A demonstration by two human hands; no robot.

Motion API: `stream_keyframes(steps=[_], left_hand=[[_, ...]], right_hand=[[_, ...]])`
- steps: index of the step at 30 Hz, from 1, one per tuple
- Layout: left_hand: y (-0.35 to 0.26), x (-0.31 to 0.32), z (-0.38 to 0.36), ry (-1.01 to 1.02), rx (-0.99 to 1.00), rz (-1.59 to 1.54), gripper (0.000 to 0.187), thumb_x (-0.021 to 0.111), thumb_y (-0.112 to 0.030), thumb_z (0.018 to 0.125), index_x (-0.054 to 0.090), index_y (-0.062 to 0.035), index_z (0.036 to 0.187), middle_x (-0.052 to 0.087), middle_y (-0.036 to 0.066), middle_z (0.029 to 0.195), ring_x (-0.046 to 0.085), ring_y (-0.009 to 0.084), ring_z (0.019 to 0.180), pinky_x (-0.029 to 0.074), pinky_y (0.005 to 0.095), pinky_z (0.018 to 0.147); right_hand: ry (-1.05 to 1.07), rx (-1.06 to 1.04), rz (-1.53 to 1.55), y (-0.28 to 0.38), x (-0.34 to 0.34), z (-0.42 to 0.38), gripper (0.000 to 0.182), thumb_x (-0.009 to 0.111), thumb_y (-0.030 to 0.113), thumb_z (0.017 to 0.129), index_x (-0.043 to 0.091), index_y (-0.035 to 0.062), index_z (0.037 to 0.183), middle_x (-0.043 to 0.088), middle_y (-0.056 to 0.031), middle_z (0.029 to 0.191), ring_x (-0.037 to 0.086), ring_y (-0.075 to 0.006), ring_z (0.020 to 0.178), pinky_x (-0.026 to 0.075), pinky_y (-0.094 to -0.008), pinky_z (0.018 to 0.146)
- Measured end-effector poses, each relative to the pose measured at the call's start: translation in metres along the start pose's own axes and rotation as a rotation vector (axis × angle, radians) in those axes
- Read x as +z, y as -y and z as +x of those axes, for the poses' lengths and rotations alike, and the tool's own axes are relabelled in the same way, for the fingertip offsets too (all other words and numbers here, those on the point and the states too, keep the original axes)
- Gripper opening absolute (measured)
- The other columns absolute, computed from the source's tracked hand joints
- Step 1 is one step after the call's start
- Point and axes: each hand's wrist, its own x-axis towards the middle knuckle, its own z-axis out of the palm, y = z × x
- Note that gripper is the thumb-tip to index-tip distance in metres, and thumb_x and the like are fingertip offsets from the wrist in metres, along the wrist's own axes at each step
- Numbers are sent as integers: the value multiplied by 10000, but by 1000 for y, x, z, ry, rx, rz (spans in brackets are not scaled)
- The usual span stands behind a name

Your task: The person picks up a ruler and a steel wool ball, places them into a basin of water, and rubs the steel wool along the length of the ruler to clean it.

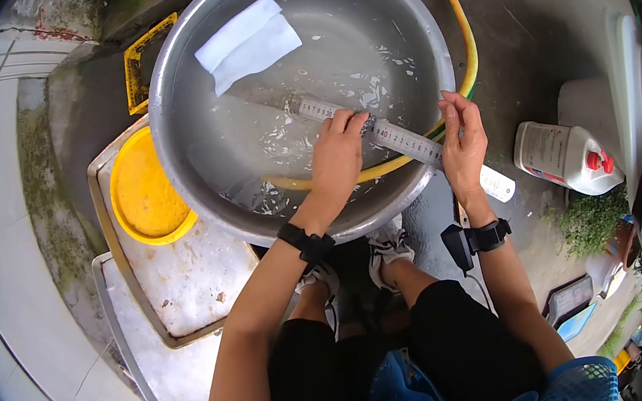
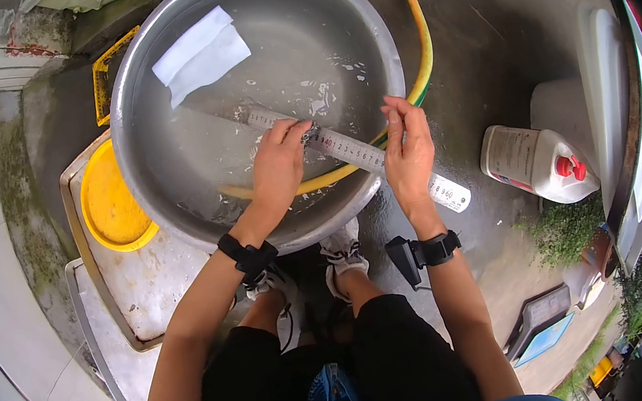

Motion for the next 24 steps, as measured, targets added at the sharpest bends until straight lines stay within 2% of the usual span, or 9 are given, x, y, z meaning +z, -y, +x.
stream_keyframes(steps=[3,5,11,13,15,16,18,19,24], left_hand=[[-57,16,-4,113,233,-144,401,580,21,813,621,-60,1204,577,94,1133,578,304,1018,524,390,875],[-67,22,-2,187,323,-132,408,586,12,809,631,-69,1206,588,84,1147,580,302,1019,527,381,887],[-7,2,7,54,120,105,408,589,-4,804,655,-87,1199,608,76,1127,588,285,1033,535,382,873],[-34,5,-4,102,139,92,428,591,2,796,645,-86,1211,602,69,1133,587,270,1047,540,368,866],[-67,21,-11,151,370,-101,449,591,21,786,633,-83,1222,594,63,1139,584,266,1033,543,354,861],[-70,29,-11,152,373,-105,449,591,21,786,633,-83,1222,594,63,1139,584,266,1033,543,354,861],[-74,37,-6,146,509,-41,466,587,36,778,624,-81,1228,587,62,1143,582,258,1036,544,338,859],[-69,33,-4,145,508,-42,466,587,36,778,624,-81,1228,587,62,1143,582,258,1036,544,338,859],[36,-10,0,-42,33,145,425,600,42,808,622,-64,1218,583,96,1151,596,295,993,526,384,845]], right_hand=[[-56,27,72,-4,1,2,203,476,104,1039,593,30,1188,661,-107,1017,653,-183,911,512,-310,807],[-96,45,111,-10,-1,0,212,466,108,1045,585,27,1200,662,-106,1019,650,-174,911,514,-310,809],[-131,102,312,-8,-3,4,250,429,153,1067,574,11,1211,656,-93,1016,630,-144,917,520,-298,823],[-133,109,367,-8,-2,4,267,419,173,1072,573,5,1212,652,-90,1012,622,-138,910,522,-295,824],[-150,105,382,-9,-3,4,278,413,184,1074,573,1,1210,651,-91,1008,618,-135,901,524,-296,819],[-167,135,420,-9,-5,4,279,413,186,1074,573,0,1209,651,-91,1007,618,-135,902,524,-297,819],[-182,165,454,-11,-8,4,281,413,188,1074,573,-1,1208,651,-92,1007,619,-135,903,523,-297,819],[-187,155,424,-15,-9,4,282,415,191,1074,574,0,1207,652,-94,1010,620,-137,907,524,-297,819],[-103,81,358,-7,-3,3,267,464,202,1060,583,17,1213,657,-90,1038,626,-140,923,527,-298,805]])
